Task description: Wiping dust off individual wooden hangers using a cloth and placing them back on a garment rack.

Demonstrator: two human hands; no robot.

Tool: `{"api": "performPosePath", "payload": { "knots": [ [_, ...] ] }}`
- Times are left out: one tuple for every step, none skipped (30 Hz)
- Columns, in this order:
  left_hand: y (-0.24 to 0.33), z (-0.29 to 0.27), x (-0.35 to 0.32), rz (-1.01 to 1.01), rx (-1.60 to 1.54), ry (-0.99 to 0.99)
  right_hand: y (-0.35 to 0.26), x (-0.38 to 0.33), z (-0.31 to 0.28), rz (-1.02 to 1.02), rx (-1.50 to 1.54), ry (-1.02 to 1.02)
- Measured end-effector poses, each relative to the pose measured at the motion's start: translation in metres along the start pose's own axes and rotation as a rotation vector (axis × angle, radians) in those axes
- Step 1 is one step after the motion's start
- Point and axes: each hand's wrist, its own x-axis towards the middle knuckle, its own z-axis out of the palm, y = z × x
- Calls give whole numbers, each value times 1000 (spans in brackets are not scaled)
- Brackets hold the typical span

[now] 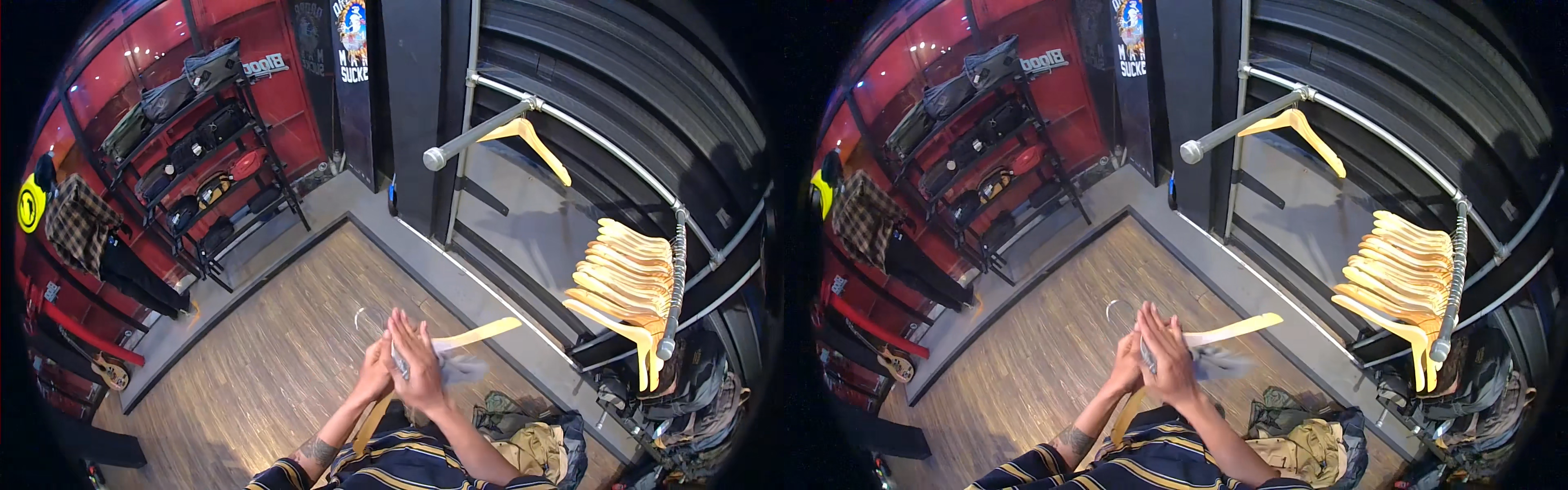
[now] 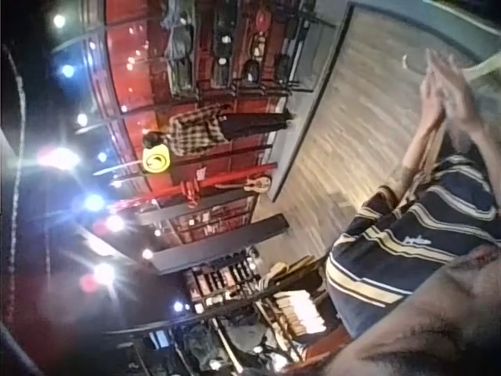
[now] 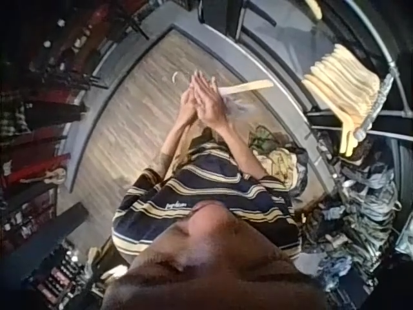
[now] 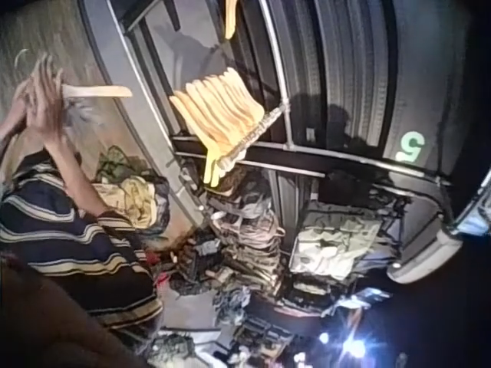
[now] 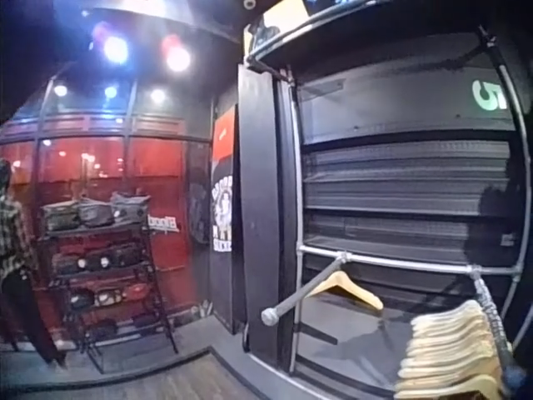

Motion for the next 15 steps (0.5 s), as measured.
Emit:
{"api": "performPosePath", "payload": {
  "knots": [
    [-6,-11,2,-89,5,10,1,7,-3,8,-7,-1],
    [32,8,0,-7,92,2,12,13,-15,21,-169,24],
    [32,-5,3,-29,103,-21,19,18,-24,14,-321,39],
    [33,-11,4,-30,95,-21,30,18,-30,65,-315,79],
    [35,-15,8,-33,99,-32,47,15,-39,66,-326,79],
    [35,-17,13,-37,100,-46,68,8,-47,180,-422,124],
    [37,-20,17,-39,107,-50,84,5,-53,288,-507,166],
    [39,-22,20,-43,113,-58,94,3,-58,288,-516,165],
    [40,-25,21,-52,119,-67,100,-1,-61,327,-525,229],
    [41,-28,21,-62,127,-76,104,-4,-62,367,-533,293],
    [41,-30,20,-75,137,-87,97,-4,-53,377,-538,292],
    [40,-32,18,-89,149,-97,83,1,-35,299,-435,233],
    [38,-29,21,-109,167,-124,72,5,-18,233,-335,190],
    [35,-25,21,-82,294,-120,57,7,5,205,-215,128],
    [27,-24,21,-52,422,-105,44,9,30,171,-88,60]
  ]
}}
